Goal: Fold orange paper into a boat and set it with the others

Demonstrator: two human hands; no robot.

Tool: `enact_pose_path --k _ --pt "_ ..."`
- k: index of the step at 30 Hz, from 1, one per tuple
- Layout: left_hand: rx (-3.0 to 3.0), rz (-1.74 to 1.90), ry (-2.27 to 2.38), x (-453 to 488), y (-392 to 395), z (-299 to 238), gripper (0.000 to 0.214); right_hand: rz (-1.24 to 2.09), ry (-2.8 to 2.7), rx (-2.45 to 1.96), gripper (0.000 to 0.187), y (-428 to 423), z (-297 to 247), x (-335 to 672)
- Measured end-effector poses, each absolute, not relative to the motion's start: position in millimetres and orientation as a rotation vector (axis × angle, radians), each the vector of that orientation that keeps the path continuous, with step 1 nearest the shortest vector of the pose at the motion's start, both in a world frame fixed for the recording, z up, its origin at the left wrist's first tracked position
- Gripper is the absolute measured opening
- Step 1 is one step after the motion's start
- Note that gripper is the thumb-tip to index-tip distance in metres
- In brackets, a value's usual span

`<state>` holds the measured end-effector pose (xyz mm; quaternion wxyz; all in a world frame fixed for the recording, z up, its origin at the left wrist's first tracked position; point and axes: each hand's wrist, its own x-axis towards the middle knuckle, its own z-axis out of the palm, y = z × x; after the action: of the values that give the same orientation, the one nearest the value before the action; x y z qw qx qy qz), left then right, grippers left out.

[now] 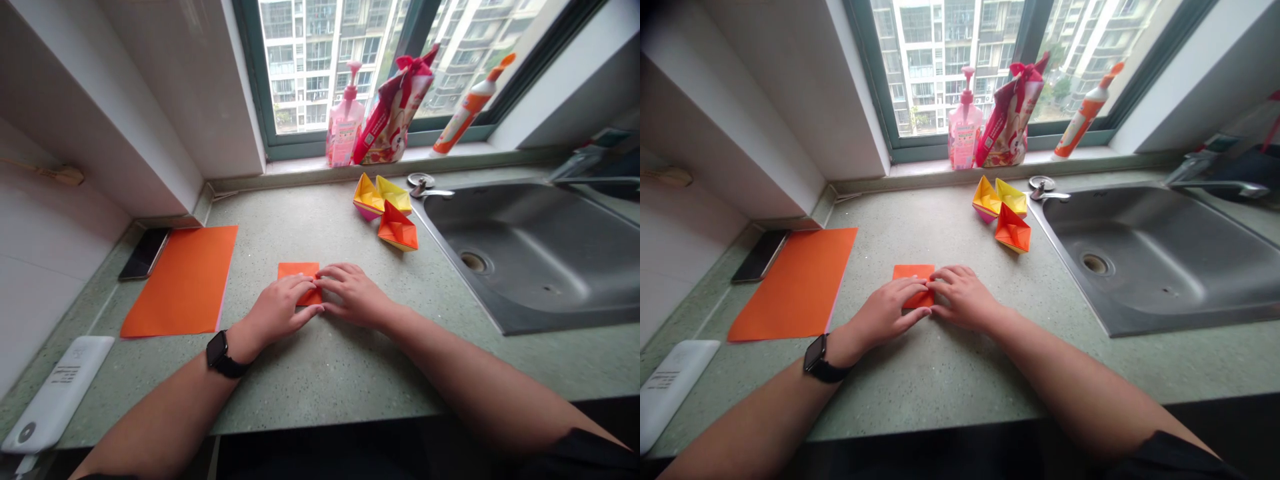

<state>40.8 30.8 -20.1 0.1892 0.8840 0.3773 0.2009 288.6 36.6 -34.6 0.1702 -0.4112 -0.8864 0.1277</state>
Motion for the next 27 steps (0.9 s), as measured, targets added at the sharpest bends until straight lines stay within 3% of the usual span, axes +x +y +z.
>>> enact_pose_path --k 4,8,20,24,27 --pt "2.508 0.437 1.126 35 41 -25 0.037 0.362 -2.539 -1.195 0.043 38 -32 287" --pt "2.522 0.218 1.201 25 50 -29 0.050 0.394 -2.533 -1.247 0.044 36 -33 285" --pt "2.541 0.167 1.306 28 55 -19 0.049 0.310 -2.578 -1.503 0.075 40 -40 273" --pt "2.589 0.188 1.308 29 50 -12 0.047 0.355 -2.606 -1.358 0.080 51 -42 286" --pt "2.624 0.169 1.271 25 46 -11 0.061 0.386 -2.615 -1.175 0.073 57 -45 302"
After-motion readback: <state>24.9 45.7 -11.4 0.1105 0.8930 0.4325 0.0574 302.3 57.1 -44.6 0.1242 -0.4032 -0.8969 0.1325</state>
